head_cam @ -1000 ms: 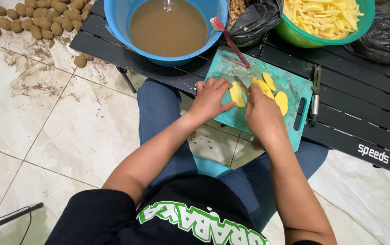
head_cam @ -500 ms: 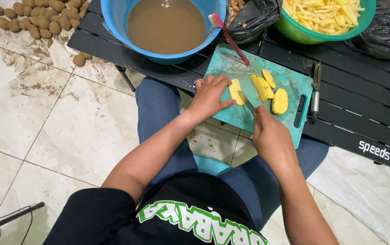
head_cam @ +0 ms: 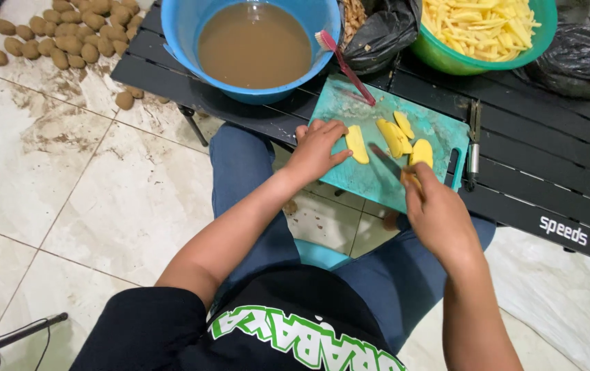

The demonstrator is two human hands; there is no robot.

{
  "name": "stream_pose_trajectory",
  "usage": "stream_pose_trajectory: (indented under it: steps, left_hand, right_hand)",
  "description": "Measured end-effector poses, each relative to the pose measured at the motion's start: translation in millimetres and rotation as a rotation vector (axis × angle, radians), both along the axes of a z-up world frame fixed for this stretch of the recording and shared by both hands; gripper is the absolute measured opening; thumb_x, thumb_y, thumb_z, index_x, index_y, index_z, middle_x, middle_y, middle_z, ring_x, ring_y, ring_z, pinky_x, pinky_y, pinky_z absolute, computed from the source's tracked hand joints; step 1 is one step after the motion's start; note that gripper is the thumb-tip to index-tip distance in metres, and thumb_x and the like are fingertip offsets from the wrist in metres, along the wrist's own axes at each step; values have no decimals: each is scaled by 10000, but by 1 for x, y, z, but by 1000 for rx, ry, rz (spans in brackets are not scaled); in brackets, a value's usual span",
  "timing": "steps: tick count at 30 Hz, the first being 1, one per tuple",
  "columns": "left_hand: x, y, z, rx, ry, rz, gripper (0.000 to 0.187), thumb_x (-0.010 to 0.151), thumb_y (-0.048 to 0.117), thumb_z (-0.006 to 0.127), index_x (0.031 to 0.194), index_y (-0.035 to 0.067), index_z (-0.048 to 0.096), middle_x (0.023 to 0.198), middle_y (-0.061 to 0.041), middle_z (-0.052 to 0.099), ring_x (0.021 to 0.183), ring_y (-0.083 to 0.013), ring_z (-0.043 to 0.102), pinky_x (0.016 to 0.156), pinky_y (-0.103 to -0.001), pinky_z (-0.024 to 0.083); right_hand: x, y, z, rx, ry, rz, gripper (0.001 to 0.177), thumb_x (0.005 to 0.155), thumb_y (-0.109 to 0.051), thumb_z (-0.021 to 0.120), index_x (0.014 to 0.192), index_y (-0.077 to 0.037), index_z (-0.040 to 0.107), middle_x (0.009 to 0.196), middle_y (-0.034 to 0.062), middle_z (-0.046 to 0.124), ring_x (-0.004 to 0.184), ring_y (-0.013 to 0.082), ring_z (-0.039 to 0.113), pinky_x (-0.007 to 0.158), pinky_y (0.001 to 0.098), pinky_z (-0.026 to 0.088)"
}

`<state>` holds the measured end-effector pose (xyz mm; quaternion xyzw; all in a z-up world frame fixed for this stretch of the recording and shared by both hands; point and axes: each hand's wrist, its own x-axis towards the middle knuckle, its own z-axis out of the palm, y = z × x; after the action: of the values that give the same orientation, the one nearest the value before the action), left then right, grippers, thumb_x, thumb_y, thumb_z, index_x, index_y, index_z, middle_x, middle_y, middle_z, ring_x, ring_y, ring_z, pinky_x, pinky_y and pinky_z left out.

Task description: Slicing a peeled potato into thin strips for fries on a cutting board

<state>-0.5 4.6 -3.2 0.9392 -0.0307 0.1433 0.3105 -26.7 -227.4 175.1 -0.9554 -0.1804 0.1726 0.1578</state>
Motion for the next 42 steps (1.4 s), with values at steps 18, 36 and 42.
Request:
stream_pose_trajectory:
  steps: [18, 36, 42]
  left_hand:
    - [-1, 2, 3, 12, -13, 13, 379, 892, 398, 723, 1177, 185, 589, 1252, 30, 591, 1104, -270, 537, 876, -469, 351]
    - [-3, -4, 1, -11, -50, 20, 367, 899, 369, 742, 1174, 173, 598, 1229, 17, 591, 1095, -262, 526, 892, -461, 327]
    - [1, 1, -4, -40, -29, 25, 322, 892, 350, 747, 1156, 206, 632, 1237, 32, 617, 1108, -261, 543, 896, -461, 337]
  right_hand:
    - [20, 50, -33, 35, -61, 100, 274, 1055, -199, 364, 1259, -89, 511, 1036, 322, 675, 1052, 561, 641, 894, 652, 501]
    - [-16, 11, -3, -24, -18, 39, 308, 1041, -233, 409, 1308, -125, 518, 1082, 312, 682, 1068, 569, 631, 874, 687, 506]
    - [23, 51, -30, 91, -64, 93, 287, 1061, -188, 364, 1282, -75, 508, 1068, 323, 672, 1058, 571, 631, 880, 663, 494]
